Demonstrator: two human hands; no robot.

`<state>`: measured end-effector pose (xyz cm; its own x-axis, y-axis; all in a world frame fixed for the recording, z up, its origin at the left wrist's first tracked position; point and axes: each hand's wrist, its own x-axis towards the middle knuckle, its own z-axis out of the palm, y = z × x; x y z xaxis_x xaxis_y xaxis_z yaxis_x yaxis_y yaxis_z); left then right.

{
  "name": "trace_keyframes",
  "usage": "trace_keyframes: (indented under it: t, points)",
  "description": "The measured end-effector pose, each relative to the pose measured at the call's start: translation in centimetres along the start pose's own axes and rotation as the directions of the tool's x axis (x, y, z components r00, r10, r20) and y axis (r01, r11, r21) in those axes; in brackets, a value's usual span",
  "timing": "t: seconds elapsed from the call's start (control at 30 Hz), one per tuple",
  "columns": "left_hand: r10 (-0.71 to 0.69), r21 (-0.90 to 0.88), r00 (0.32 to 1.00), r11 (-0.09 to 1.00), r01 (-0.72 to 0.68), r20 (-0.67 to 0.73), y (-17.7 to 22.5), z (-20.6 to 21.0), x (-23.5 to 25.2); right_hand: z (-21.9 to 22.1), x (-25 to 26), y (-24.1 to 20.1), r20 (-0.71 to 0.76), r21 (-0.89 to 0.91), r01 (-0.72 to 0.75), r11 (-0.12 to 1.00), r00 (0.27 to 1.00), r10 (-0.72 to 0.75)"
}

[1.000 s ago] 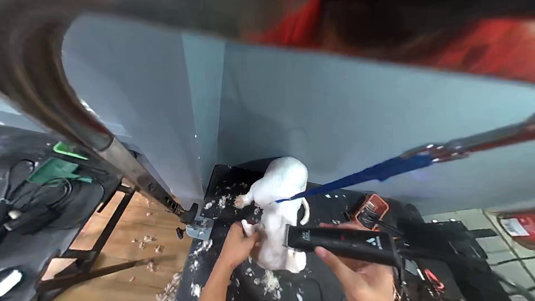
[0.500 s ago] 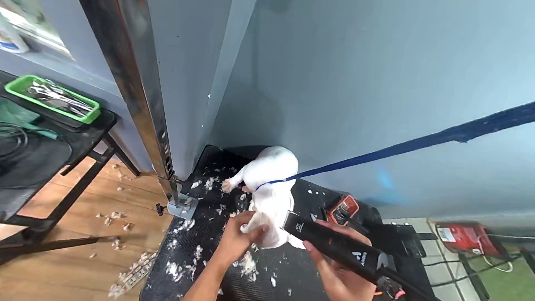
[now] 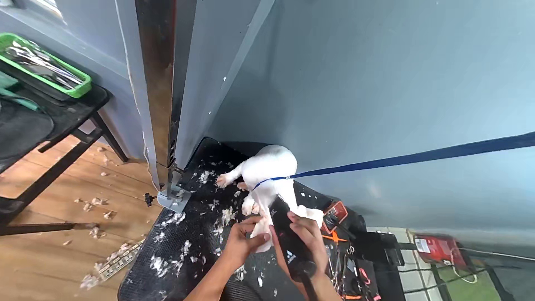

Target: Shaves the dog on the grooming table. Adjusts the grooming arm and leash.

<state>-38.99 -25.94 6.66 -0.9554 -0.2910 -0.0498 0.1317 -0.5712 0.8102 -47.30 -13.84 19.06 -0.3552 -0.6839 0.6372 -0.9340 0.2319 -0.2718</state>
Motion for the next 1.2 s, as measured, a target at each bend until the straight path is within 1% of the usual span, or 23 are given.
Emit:
trace_keyframes:
  t: [0.1, 0.17, 0.2, 0.27, 0.33, 0.4, 0.43, 0.5, 0.63, 0.7, 0.77, 0.8, 0.87, 0.97, 1.07, 1.2]
  points:
    - [0.046, -0.056, 0.998, 0.997, -0.048, -0.036, -0.3, 0.6, -0.2, 1.8, 1.7, 0.8, 0.11, 0.003, 0.015, 1.0, 0.994, -0.015]
    - [0.064, -0.067, 0.996, 0.995, -0.068, -0.066, -0.5, 0.9, -0.2, 2.1, 2.3, 1.3, 0.187, 0.054, 0.015, 0.998, 0.982, -0.025]
    - [0.06, -0.069, 0.996, 0.996, -0.064, -0.062, -0.7, 0.9, -0.2, 1.8, 2.4, 1.4, 0.194, 0.092, 0.015, 0.996, 0.98, -0.033]
    - [0.057, -0.068, 0.998, 0.996, -0.058, -0.021, -1.1, 0.7, -0.3, 0.2, 1.6, 0.7, 0.125, 0.133, -0.016, 0.991, 0.992, -0.001]
    - [0.048, -0.036, 0.999, 0.998, -0.048, -0.005, -1.7, 0.7, -0.4, -1.7, 0.3, -0.5, -0.017, 0.107, -0.092, 0.99, 0.995, 0.094]
    - [0.034, -0.027, 0.999, 0.999, -0.035, -0.003, -1.9, 0.8, -0.5, -3.1, -0.7, -1.1, -0.11, 0.066, -0.203, 0.977, 0.971, 0.21]
    - [0.033, -0.036, 0.999, 0.999, -0.033, -0.008, -2.1, 0.9, -0.5, -3.2, -0.9, -1.0, -0.144, 0.079, -0.243, 0.967, 0.957, 0.253]
    - [0.022, -0.052, 1.0, 0.998, -0.023, -0.014, -2.4, 1.0, -0.6, -2.7, -0.6, -0.5, -0.175, 0.098, -0.267, 0.959, 0.944, 0.281]
    - [-0.002, -0.104, 0.999, 0.995, -0.003, -0.048, -2.9, 1.3, -0.6, 0.0, 1.3, -0.2, -0.174, 0.085, -0.245, 0.966, 0.951, 0.257]
    - [-0.012, -0.108, 0.997, 0.994, 0.004, -0.074, -2.9, 1.5, -0.5, 1.1, 2.0, 0.3, -0.111, 0.094, -0.218, 0.971, 0.967, 0.228]
    - [-0.008, -0.101, 0.996, 0.995, -0.001, -0.091, -2.7, 1.8, -0.7, 1.3, 2.3, 1.5, 0.021, 0.127, -0.174, 0.977, 0.985, 0.172]
    - [-0.012, -0.097, 0.995, 0.995, 0.003, -0.095, -2.7, 2.0, -0.9, 1.0, 2.4, 1.8, 0.082, 0.149, -0.176, 0.973, 0.983, 0.166]
    - [-0.032, -0.109, 0.994, 0.994, 0.021, -0.108, -2.8, 2.2, -1.1, -0.5, 2.7, 1.7, 0.123, 0.209, -0.189, 0.96, 0.978, 0.165]
    - [-0.068, -0.133, 0.989, 0.99, 0.051, -0.129, -3.1, 2.4, -1.3, -4.4, 2.0, 1.2, 0.165, 0.212, -0.155, 0.965, 0.979, 0.121]
    - [-0.066, -0.133, 0.985, 0.99, 0.044, -0.16, -3.8, 2.6, -1.4, -6.5, 1.0, 1.0, 0.301, 0.168, -0.079, 0.983, 0.953, 0.025]
    - [-0.077, -0.167, 0.982, 0.985, 0.048, -0.173, -4.3, 3.0, -1.6, -5.5, 1.0, 1.3, 0.457, 0.072, 0.136, 0.988, 0.876, -0.154]
